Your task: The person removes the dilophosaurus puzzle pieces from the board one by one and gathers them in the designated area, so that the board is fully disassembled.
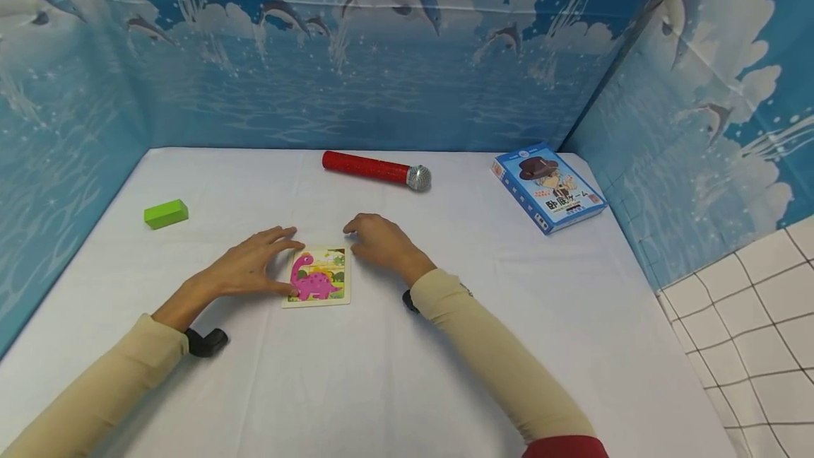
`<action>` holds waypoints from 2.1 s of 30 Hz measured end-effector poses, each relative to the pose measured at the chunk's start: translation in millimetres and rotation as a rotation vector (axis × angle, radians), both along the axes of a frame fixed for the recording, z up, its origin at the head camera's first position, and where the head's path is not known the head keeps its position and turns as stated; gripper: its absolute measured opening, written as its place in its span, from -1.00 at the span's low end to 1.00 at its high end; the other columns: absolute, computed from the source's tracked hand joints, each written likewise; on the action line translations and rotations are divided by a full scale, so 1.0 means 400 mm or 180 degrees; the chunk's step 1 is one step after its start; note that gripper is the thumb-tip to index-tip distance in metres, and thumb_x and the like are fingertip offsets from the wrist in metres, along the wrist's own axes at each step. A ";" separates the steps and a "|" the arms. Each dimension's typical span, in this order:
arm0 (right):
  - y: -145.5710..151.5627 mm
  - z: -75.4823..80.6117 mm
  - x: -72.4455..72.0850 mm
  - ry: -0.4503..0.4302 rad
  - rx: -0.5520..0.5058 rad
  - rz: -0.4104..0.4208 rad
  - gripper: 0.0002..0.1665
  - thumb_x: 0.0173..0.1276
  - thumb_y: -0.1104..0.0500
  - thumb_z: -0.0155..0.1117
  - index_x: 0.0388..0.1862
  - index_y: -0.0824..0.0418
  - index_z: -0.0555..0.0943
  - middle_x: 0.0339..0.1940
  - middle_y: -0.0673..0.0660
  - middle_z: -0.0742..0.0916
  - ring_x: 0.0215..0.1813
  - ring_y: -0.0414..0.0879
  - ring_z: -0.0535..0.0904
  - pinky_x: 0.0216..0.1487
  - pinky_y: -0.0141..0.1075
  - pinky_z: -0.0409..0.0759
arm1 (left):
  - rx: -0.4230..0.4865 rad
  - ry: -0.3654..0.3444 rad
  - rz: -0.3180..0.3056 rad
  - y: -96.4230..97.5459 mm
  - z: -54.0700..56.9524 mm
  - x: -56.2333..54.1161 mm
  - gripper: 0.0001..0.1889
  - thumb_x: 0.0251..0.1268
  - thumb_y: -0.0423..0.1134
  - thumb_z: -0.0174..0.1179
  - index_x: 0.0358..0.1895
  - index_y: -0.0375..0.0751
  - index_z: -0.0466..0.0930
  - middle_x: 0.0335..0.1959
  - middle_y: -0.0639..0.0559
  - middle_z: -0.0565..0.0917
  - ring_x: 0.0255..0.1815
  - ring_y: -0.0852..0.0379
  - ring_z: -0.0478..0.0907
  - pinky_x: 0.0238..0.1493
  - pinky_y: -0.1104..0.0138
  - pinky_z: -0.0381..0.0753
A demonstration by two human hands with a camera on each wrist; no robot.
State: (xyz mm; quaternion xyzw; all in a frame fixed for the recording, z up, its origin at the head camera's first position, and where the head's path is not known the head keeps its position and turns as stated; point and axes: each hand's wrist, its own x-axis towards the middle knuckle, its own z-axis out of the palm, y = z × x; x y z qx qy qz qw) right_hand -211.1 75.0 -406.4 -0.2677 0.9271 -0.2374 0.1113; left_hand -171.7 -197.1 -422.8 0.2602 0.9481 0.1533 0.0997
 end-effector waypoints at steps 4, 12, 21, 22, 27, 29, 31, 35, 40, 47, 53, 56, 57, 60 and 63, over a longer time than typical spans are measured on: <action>-0.050 -0.004 0.004 -0.0071 0.0000 0.0160 -0.59 0.35 0.19 0.33 0.17 0.19 0.63 0.07 0.04 0.68 0.10 -0.14 0.56 0.22 -0.26 0.52 | -0.0027 0.0023 0.0026 -0.003 0.002 -0.002 -0.12 -0.13 0.26 0.47 0.32 -0.05 0.48 0.48 -0.20 0.26 0.51 -0.25 0.09 0.39 -0.28 0.08; -0.122 -0.010 0.018 -0.0169 0.0125 0.0385 -0.54 0.34 0.13 0.34 0.20 0.17 0.61 0.06 0.02 0.66 0.08 -0.16 0.52 0.21 -0.30 0.51 | 0.0022 0.0008 0.0021 -0.008 0.000 -0.003 -0.12 -0.15 0.29 0.47 0.31 -0.03 0.48 0.47 -0.20 0.27 0.50 -0.25 0.10 0.39 -0.28 0.11; -0.162 -0.013 0.029 -0.0037 0.0246 0.0464 -0.52 0.32 0.11 0.37 0.21 0.13 0.62 0.12 0.01 0.66 0.16 -0.16 0.50 0.26 -0.34 0.48 | 0.0122 -0.0032 0.0084 -0.007 -0.003 -0.005 -0.10 -0.18 0.28 0.50 0.30 -0.05 0.49 0.46 -0.20 0.29 0.49 -0.25 0.12 0.38 -0.28 0.11; -0.166 -0.014 0.030 -0.0038 0.0240 0.0479 -0.53 0.32 0.12 0.37 0.21 0.12 0.63 0.12 0.01 0.66 0.16 -0.16 0.50 0.25 -0.34 0.48 | 0.0128 -0.0040 0.0090 -0.007 -0.004 -0.006 -0.10 -0.18 0.28 0.50 0.30 -0.06 0.49 0.46 -0.20 0.29 0.49 -0.25 0.12 0.38 -0.29 0.10; -0.176 -0.020 0.030 -0.0022 0.0235 0.0528 -0.59 0.34 0.13 0.35 0.16 0.12 0.65 0.08 -0.01 0.67 0.12 -0.18 0.50 0.23 -0.37 0.48 | 0.0136 -0.0063 0.0112 -0.002 -0.009 -0.006 -0.10 -0.19 0.28 0.51 0.30 -0.07 0.50 0.46 -0.20 0.29 0.49 -0.26 0.11 0.39 -0.28 0.10; -0.178 -0.019 0.030 -0.0028 0.0214 0.0510 -0.64 0.35 0.13 0.34 0.12 0.12 0.66 0.04 -0.02 0.67 0.09 -0.18 0.50 0.20 -0.38 0.49 | 0.0125 -0.0069 0.0123 -0.001 -0.008 -0.005 -0.09 -0.19 0.27 0.51 0.30 -0.07 0.49 0.47 -0.20 0.28 0.49 -0.26 0.11 0.39 -0.27 0.10; -0.180 -0.018 0.027 -0.0057 0.0182 0.0480 -0.68 0.36 0.15 0.33 0.07 0.12 0.67 -0.01 -0.02 0.67 0.05 -0.18 0.50 0.16 -0.40 0.51 | 0.0119 -0.0074 0.0133 0.000 -0.007 -0.005 -0.08 -0.20 0.26 0.52 0.31 -0.08 0.49 0.47 -0.19 0.28 0.49 -0.25 0.12 0.40 -0.26 0.10; -0.187 -0.014 0.022 -0.0193 0.0140 0.0411 -0.78 0.36 0.19 0.31 -0.03 0.13 0.65 -0.11 -0.03 0.65 -0.04 -0.17 0.48 0.04 -0.42 0.53 | 0.0127 -0.0093 0.0137 0.001 -0.003 -0.005 -0.05 -0.20 0.26 0.52 0.34 -0.10 0.46 0.47 -0.19 0.27 0.49 -0.24 0.11 0.40 -0.25 0.10; -0.197 -0.004 0.016 -0.0347 0.0184 0.0405 -0.83 0.35 0.26 0.29 -0.09 0.13 0.60 -0.17 -0.03 0.62 -0.08 -0.16 0.47 0.01 -0.44 0.52 | 0.0149 -0.0082 0.0142 -0.002 -0.004 -0.005 -0.01 -0.21 0.26 0.53 0.37 -0.11 0.43 0.47 -0.19 0.27 0.49 -0.24 0.11 0.41 -0.24 0.09; -0.202 0.005 0.013 -0.0409 0.0274 0.0452 -0.82 0.36 0.32 0.25 -0.10 0.11 0.59 -0.13 -0.03 0.62 -0.05 -0.16 0.46 0.07 -0.43 0.50 | 0.0118 -0.0049 0.0148 -0.004 -0.007 -0.010 0.00 -0.21 0.27 0.52 0.37 -0.13 0.43 0.46 -0.20 0.28 0.50 -0.23 0.10 0.41 -0.26 0.08; -0.203 0.002 0.016 -0.0479 0.0167 0.0497 -0.81 0.36 0.37 0.22 -0.13 0.13 0.58 -0.22 -0.01 0.63 -0.12 -0.16 0.48 -0.03 -0.43 0.52 | 0.0102 -0.0057 0.0158 -0.004 -0.007 -0.011 0.00 -0.21 0.27 0.52 0.37 -0.16 0.43 0.47 -0.19 0.28 0.51 -0.23 0.09 0.41 -0.26 0.07; -0.206 0.000 0.015 -0.0388 0.0194 0.0532 -0.80 0.34 0.37 0.24 -0.15 0.11 0.59 -0.24 -0.02 0.62 -0.10 -0.15 0.47 -0.05 -0.43 0.51 | 0.0123 -0.0069 0.0155 -0.005 -0.008 -0.012 0.01 -0.21 0.26 0.53 0.38 -0.16 0.42 0.47 -0.19 0.28 0.50 -0.23 0.09 0.41 -0.26 0.06; -0.207 0.000 0.014 -0.0338 0.0226 0.0534 -0.80 0.32 0.37 0.26 -0.16 0.10 0.59 -0.23 -0.03 0.62 -0.09 -0.16 0.46 -0.04 -0.43 0.51 | 0.0130 -0.0075 0.0160 -0.006 -0.008 -0.012 0.02 -0.21 0.26 0.53 0.39 -0.16 0.41 0.47 -0.19 0.28 0.50 -0.22 0.09 0.41 -0.26 0.07; -0.210 0.002 0.013 -0.0300 0.0274 0.0543 -0.79 0.31 0.36 0.27 -0.15 0.09 0.57 -0.19 -0.04 0.60 -0.05 -0.16 0.45 -0.01 -0.43 0.51 | 0.0172 -0.0082 0.0159 -0.007 -0.008 -0.012 0.04 -0.23 0.26 0.53 0.40 -0.17 0.39 0.46 -0.19 0.29 0.50 -0.22 0.10 0.41 -0.25 0.06; -0.214 0.005 0.011 -0.0301 0.0332 0.0601 -0.80 0.33 0.33 0.29 -0.14 0.09 0.54 -0.19 -0.03 0.59 -0.04 -0.16 0.45 -0.03 -0.43 0.51 | 0.0216 -0.0088 0.0171 -0.009 -0.007 -0.012 0.08 -0.24 0.26 0.54 0.42 -0.18 0.35 0.45 -0.19 0.30 0.49 -0.22 0.12 0.42 -0.24 0.07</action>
